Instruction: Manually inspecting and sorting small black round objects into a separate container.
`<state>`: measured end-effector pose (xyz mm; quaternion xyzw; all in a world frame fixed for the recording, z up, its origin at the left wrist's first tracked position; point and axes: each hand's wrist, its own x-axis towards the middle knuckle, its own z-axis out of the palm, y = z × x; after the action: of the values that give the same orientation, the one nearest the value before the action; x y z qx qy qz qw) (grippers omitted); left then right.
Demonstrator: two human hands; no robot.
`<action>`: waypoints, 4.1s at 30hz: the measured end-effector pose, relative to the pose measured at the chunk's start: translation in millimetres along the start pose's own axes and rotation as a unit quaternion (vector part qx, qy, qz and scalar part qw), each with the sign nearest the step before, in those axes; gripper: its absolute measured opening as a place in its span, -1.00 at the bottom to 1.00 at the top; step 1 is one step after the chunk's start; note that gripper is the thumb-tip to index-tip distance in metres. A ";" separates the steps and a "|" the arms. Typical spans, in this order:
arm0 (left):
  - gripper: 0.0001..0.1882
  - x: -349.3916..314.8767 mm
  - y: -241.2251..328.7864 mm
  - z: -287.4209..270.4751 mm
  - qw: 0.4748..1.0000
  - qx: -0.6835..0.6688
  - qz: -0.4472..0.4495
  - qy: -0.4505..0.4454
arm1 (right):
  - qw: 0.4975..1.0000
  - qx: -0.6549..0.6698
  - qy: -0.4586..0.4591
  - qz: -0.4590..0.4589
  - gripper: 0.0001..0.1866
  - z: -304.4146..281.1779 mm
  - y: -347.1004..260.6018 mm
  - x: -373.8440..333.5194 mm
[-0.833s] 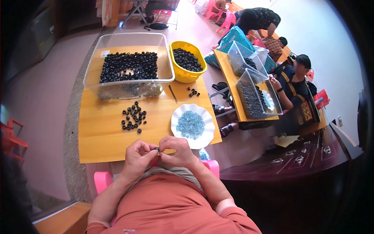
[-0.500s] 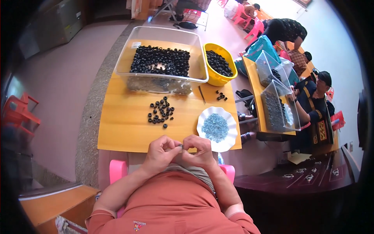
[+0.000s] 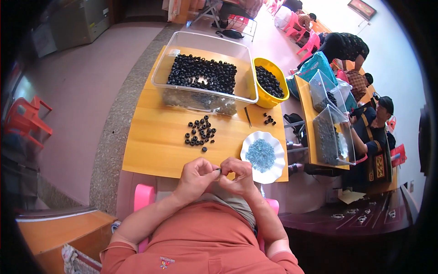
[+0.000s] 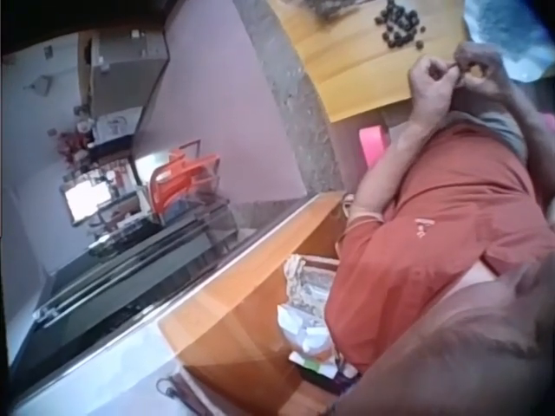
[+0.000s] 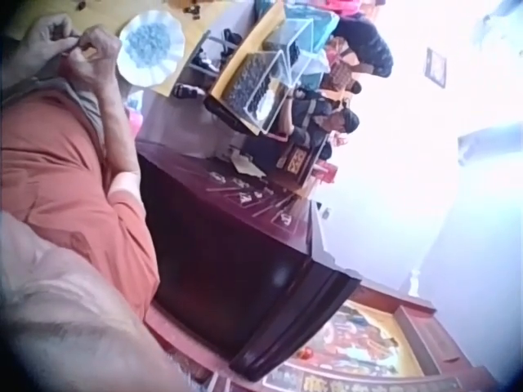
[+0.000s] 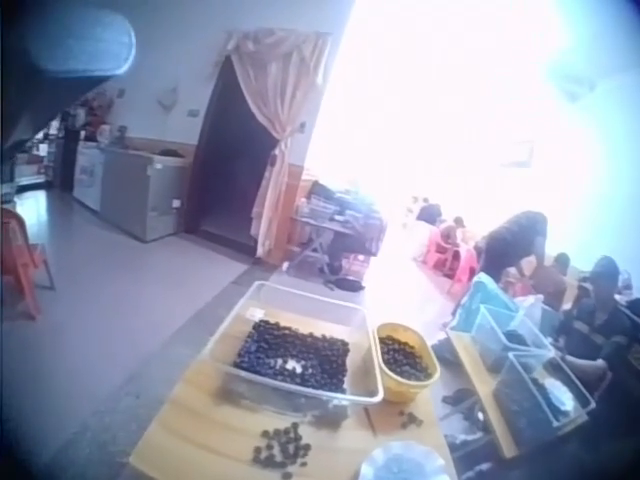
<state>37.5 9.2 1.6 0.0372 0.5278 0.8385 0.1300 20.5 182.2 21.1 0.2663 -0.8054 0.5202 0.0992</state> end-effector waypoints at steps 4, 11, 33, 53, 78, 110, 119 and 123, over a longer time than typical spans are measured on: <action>-0.87 1.9 -6.1 -3.6 0.998 0.048 0.019 0.026 | 0.999 -0.048 -0.002 -0.007 -0.87 3.0 -5.8 6.0; -0.90 14.1 -9.2 -12.4 0.986 0.016 0.084 0.141 | 0.972 -0.224 -0.045 0.044 -0.87 2.9 1.9 27.9; -0.80 16.2 6.1 -17.6 0.984 -0.145 -0.018 0.106 | 0.986 -0.144 0.024 0.077 -0.80 -22.7 9.3 7.4; -0.77 4.8 -8.4 -2.9 0.986 -0.134 -0.104 0.006 | 0.886 -0.447 -0.057 0.108 -0.62 -101.4 -19.2 -67.1; -0.80 1.3 -10.6 -1.1 0.980 -0.137 -0.143 -0.019 | 0.876 -0.461 -0.093 0.109 -0.54 -85.3 -7.0 -61.3; -0.80 0.7 -10.9 1.9 0.979 -0.124 -0.164 0.007 | 0.917 -0.398 0.025 0.017 -0.77 -68.5 7.3 -70.0; -0.80 0.4 -10.1 2.4 0.979 -0.117 -0.167 0.009 | 0.904 -0.425 0.046 -0.006 -0.68 -77.3 0.7 -70.2; -0.80 0.3 -10.6 1.8 0.979 -0.117 -0.165 0.005 | 0.882 -0.468 0.006 0.056 -0.59 -81.4 -0.6 -72.0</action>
<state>39.5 15.2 -7.1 -0.0707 0.4253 0.8617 0.2676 71.6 278.0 25.8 0.1399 -0.9681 0.0890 0.1880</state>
